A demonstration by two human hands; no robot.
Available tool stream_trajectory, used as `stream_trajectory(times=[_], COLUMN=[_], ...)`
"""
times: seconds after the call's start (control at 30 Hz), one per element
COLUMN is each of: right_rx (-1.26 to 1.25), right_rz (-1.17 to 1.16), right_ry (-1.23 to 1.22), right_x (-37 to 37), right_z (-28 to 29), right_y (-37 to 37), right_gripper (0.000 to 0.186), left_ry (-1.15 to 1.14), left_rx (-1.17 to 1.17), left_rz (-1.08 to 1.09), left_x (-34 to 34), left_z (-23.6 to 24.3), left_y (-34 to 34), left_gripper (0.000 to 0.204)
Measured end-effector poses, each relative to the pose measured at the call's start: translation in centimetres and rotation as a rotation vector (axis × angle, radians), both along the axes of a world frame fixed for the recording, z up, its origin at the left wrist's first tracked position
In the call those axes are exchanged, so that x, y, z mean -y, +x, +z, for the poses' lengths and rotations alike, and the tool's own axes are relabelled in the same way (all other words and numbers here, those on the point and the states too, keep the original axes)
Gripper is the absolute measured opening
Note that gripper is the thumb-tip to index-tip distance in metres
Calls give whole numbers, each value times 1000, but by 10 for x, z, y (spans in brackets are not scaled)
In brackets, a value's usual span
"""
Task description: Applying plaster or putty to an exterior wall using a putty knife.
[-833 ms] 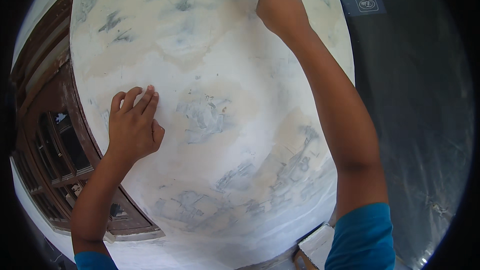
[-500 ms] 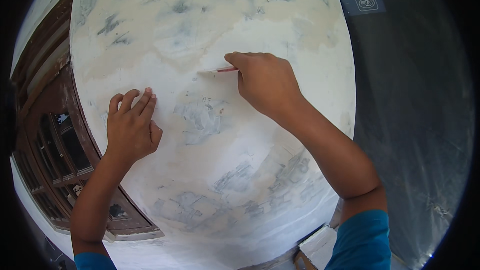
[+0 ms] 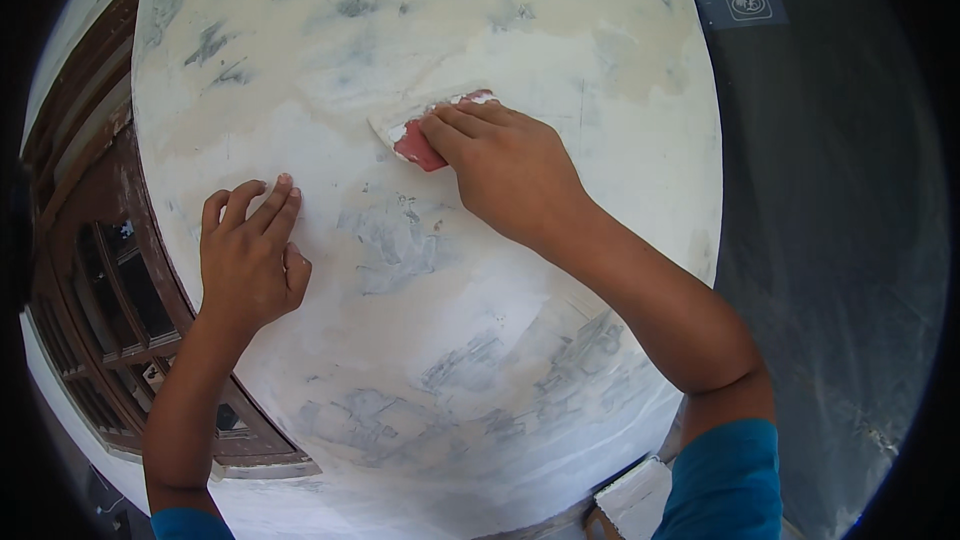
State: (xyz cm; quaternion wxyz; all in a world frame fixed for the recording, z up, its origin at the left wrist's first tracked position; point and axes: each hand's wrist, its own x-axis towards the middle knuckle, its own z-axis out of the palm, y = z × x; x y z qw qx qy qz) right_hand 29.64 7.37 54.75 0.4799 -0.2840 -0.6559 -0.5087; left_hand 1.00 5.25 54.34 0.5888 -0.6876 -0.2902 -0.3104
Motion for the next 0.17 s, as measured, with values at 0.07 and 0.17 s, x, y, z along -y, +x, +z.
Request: stream_trajectory(times=[0.07, 0.17], right_rx=[-41, -194], right_rz=[18, 22], right_ry=[-207, -248], right_x=[26, 40], right_z=[-5, 23], right_y=[10, 27], right_gripper=[33, 31], left_ry=[-3, -4], left_rx=[1, -10], left_rz=[15, 21], left_x=[0, 0], left_z=[1, 2], left_y=[2, 5], left_gripper=[48, 48])
